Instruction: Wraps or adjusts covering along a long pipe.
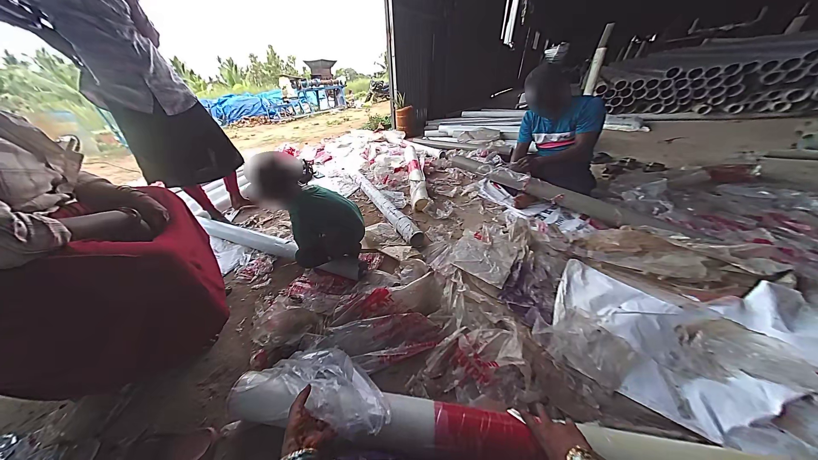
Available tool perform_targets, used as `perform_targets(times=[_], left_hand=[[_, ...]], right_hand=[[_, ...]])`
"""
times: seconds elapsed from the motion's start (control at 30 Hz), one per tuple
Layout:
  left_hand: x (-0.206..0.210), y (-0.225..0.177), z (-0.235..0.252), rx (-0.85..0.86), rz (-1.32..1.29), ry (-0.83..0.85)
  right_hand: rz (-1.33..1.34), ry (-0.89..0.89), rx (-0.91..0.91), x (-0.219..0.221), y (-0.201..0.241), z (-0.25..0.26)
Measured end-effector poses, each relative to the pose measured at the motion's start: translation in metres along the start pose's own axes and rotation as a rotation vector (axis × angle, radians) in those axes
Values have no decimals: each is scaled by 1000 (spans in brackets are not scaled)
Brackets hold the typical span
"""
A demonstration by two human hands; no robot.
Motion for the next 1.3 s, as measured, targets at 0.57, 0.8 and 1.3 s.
perform_targets(times=[0.57, 0.8, 1.3], left_hand=[[-62, -61, 27, 541, 363, -423], [-73, -29, 38, 171, 163, -243], [-92, -23, 66, 120, -173, -233]], right_hand=[[11, 66, 19, -8, -3, 10], [-33, 56, 44, -8, -4, 19], [-122, 46, 6, -2, 0, 9]])
Point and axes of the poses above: each hand's wrist, its own z-axis towards the middle knuckle, its own x-axis out of the palm, y = z × x, the point moved 3 cm from there along z, towards the middle knuckle, and after that the axes turned 8 degrees about y, right-handed, at the moved point
